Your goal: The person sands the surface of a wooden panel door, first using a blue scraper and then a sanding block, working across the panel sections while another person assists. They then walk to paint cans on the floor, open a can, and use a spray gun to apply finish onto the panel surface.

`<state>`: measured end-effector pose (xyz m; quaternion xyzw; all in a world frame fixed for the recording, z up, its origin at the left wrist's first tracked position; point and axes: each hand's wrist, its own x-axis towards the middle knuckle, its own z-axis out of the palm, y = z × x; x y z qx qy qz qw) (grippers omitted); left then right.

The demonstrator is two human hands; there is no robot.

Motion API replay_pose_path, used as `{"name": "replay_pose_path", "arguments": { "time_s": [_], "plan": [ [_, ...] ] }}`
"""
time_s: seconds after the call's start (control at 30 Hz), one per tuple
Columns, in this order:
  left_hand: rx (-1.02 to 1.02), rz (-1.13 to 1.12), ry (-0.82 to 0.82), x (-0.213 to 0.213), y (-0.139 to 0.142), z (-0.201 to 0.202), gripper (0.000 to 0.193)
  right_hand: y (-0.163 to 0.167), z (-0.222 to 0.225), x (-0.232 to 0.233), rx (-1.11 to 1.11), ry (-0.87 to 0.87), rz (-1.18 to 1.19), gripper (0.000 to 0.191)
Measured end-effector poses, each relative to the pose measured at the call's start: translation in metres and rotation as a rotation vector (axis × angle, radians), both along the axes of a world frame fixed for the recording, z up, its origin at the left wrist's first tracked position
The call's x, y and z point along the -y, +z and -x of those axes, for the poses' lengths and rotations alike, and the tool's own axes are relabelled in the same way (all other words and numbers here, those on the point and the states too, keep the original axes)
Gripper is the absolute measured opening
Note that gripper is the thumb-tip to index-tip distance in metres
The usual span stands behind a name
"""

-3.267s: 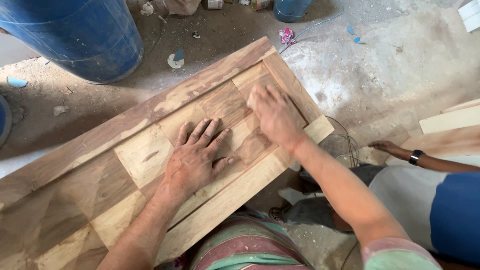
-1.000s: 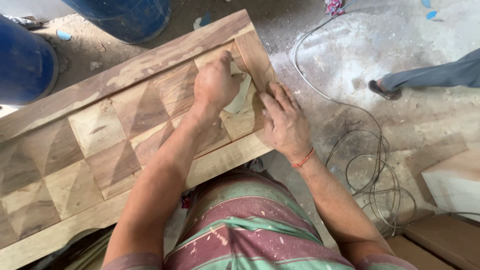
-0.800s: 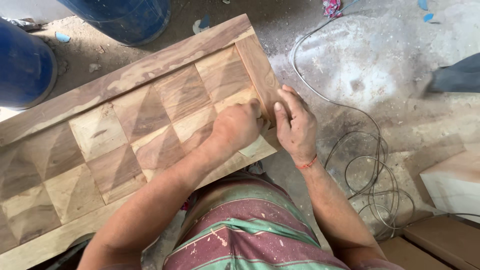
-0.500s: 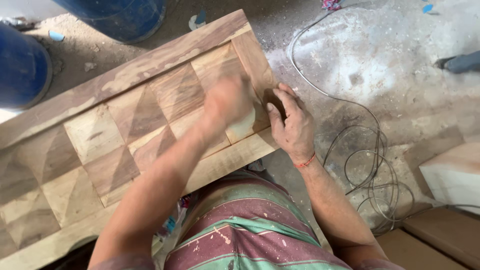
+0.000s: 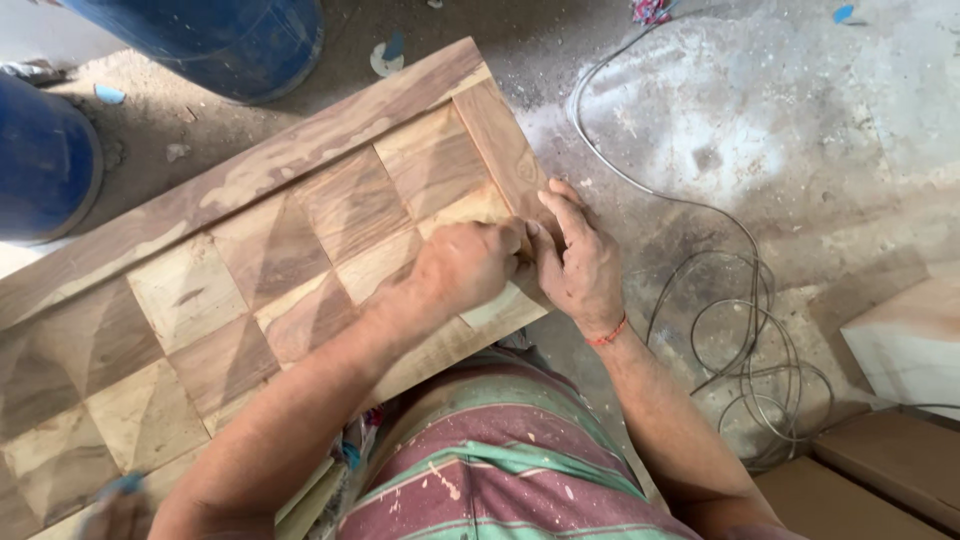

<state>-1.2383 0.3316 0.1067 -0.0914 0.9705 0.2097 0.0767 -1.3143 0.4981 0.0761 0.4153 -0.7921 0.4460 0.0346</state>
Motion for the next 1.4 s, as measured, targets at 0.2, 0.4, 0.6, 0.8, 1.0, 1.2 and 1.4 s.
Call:
{"name": "replay_pose_path", "arguments": {
  "time_s": [0.2, 0.4, 0.6, 0.8, 1.0, 1.2, 1.4],
  "plan": [
    [0.278, -0.044, 0.074, 0.019, 0.010, -0.005, 0.024, 0.000, 0.001, -0.003, 0.028, -0.008, -0.035, 0.033],
    [-0.260, 0.043, -0.110, 0.002, -0.001, -0.058, 0.020, -0.003, 0.003, -0.001, 0.051, -0.016, -0.013, 0.035],
    [-0.046, 0.037, -0.025, -0.010, -0.014, -0.020, 0.021, -0.008, 0.003, -0.003, -0.010, 0.017, -0.009, 0.034],
    [-0.046, -0.194, 0.068, 0.021, 0.006, -0.056, 0.038, -0.009, 0.001, -0.003, 0.030, -0.023, -0.050, 0.032],
    [0.177, -0.078, 0.218, 0.018, 0.017, -0.064, 0.035, -0.001, -0.001, -0.001, -0.043, -0.041, -0.058, 0.032],
    [-0.006, -0.131, 0.122, -0.003, 0.004, -0.022, 0.036, -0.001, -0.001, -0.001, 0.084, -0.032, -0.106, 0.032],
    [0.251, -0.133, 0.191, 0.030, 0.021, -0.104, 0.035, -0.009, -0.002, -0.001, -0.131, -0.015, -0.050, 0.031]
  ]
}}
